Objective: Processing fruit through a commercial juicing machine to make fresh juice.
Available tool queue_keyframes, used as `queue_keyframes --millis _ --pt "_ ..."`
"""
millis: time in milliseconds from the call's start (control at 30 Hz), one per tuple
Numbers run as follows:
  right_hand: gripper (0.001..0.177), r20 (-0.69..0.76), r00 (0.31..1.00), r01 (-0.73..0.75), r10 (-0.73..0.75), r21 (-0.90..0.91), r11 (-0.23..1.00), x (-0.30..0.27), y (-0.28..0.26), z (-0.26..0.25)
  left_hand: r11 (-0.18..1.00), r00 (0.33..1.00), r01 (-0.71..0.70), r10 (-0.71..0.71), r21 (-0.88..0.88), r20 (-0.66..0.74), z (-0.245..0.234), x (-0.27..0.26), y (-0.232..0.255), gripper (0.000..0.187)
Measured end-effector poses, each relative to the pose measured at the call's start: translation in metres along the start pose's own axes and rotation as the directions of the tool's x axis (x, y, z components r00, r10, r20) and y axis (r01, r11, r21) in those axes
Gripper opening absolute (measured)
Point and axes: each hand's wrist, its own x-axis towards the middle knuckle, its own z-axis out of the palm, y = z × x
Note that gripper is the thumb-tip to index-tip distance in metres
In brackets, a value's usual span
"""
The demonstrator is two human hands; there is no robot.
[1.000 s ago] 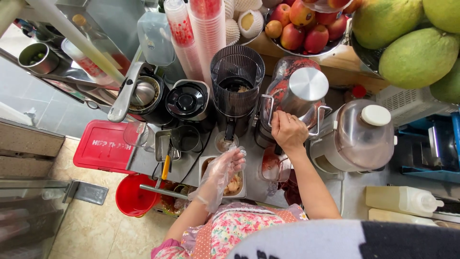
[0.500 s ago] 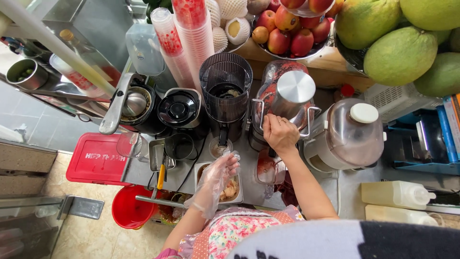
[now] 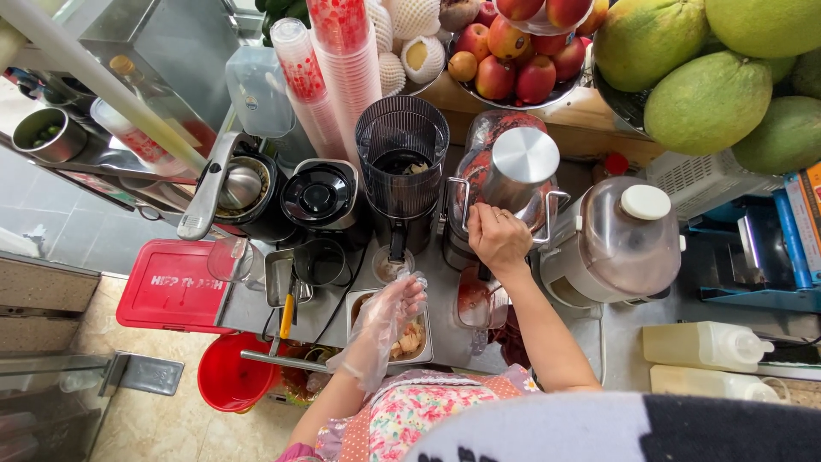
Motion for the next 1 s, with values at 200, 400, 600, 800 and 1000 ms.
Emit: queue_keyframes --millis 200,400,600,800,1000 --pt "0.013 -0.002 1.000 0.008 -0.008 -0.004 1.000 0.000 -0.001 -0.001 1.000 0.998 0.011 -0.010 0.028 -0.054 0.008 -0.006 0.004 0.028" --pt "0.012 -0.027 1.000 0.005 -0.006 -0.033 0.999 -0.001 -0.002 -0.002 1.000 1.000 0.010 -0.010 -0.007 0.005 0.002 -0.001 0.001 0.028" --pt "0.013 -0.042 0.999 -0.001 0.000 -0.021 1.000 -0.001 0.001 0.001 0.997 0.992 0.036 -0.028 0.065 -0.120 0.021 -0.014 0.011 0.030" --pt "0.014 -0.022 1.000 0.000 -0.001 -0.037 0.999 -0.001 -0.001 0.001 0.997 0.993 0.052 -0.045 0.064 -0.111 0.011 -0.003 0.007 0.031" --pt "0.012 -0.040 0.999 0.012 -0.013 -0.036 0.999 0.001 0.000 0.001 0.998 0.993 0.054 -0.049 0.042 -0.111 0.002 -0.003 0.005 0.033"
